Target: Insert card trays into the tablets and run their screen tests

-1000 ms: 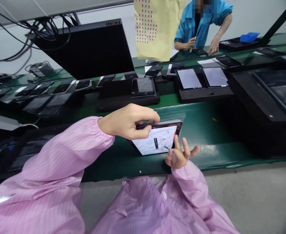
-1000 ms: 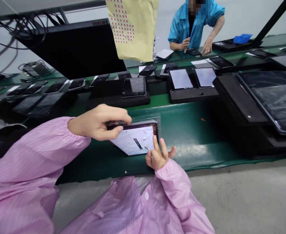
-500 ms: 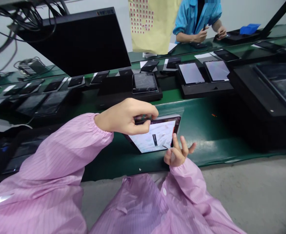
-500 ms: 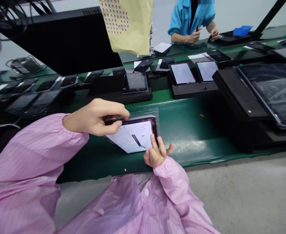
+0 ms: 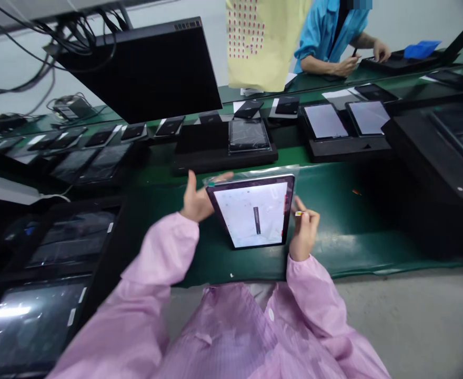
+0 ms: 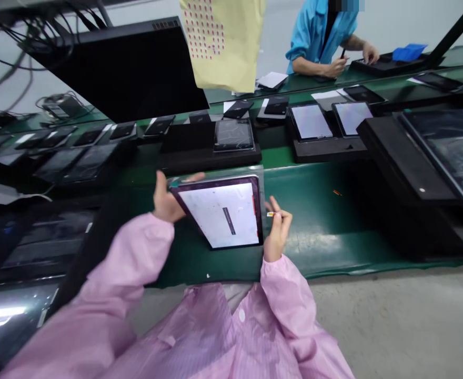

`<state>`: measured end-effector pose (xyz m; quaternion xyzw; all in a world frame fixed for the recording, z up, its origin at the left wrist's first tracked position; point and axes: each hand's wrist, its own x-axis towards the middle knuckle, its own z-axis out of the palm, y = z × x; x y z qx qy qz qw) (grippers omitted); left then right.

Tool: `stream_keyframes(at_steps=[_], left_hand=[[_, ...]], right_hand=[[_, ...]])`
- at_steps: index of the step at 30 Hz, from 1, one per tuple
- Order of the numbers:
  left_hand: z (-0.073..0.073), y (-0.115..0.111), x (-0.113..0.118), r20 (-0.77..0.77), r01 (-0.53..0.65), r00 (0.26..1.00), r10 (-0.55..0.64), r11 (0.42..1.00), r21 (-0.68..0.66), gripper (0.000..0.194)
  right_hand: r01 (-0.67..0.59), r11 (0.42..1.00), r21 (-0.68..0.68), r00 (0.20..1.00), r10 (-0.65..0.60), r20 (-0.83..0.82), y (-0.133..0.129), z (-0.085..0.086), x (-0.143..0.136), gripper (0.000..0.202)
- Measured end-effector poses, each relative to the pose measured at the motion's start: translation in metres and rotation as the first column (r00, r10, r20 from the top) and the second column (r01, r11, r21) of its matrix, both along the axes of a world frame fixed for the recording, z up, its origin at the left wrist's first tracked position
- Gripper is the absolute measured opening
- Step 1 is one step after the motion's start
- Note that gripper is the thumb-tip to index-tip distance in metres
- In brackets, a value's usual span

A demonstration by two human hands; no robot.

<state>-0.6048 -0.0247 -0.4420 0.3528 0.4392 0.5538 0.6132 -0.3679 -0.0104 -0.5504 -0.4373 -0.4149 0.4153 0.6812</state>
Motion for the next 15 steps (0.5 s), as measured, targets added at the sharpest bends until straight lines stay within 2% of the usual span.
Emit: stream_keyframes(at_steps=[2,3,4,6,8,10,12,15], left_hand=[[-0.043,-0.015,0.013,0.125,-0.218,0.963,0.237,0.965,-0.148,0.092],[-0.06,-0.019,0.021,0.128,-0.256,0.952,0.277,0.954,-0.155,0.09],[-0.071,-0.021,0.029,0.129,-0.292,0.941,0.313,0.944,-0.155,0.087],[-0.08,-0.016,0.036,0.114,-0.34,0.928,0.355,0.931,-0.13,0.08],[-0.073,0.0,0.03,0.098,-0.388,0.912,0.399,0.914,-0.115,0.071],[-0.058,0.024,0.01,0.072,-0.438,0.893,0.445,0.894,-0.094,0.061],[-0.04,0.053,-0.022,0.04,-0.496,0.866,0.498,0.866,-0.06,0.055],[-0.017,0.101,-0.081,-0.025,-0.576,0.817,0.576,0.817,-0.015,0.058]], right_hand=[[-0.15,0.98,-0.128,0.986,0.139,-0.089,0.007,-0.005,-0.008,0.03],[-0.18,0.972,-0.149,0.981,0.166,-0.102,0.009,-0.007,-0.012,0.032],[-0.203,0.964,-0.169,0.975,0.184,-0.124,0.011,-0.009,-0.017,0.033],[-0.243,0.949,-0.201,0.964,0.212,-0.161,0.018,-0.012,-0.028,0.035],[-0.278,0.937,-0.21,0.954,0.244,-0.174,0.035,-0.009,-0.041,0.036],[-0.303,0.934,-0.19,0.947,0.274,-0.166,0.065,-0.001,-0.061,0.034],[-0.332,0.932,-0.144,0.939,0.312,-0.144,0.105,0.014,-0.091,0.031],[-0.401,0.914,-0.058,0.914,0.396,-0.087,0.173,0.044,-0.153,0.029]])
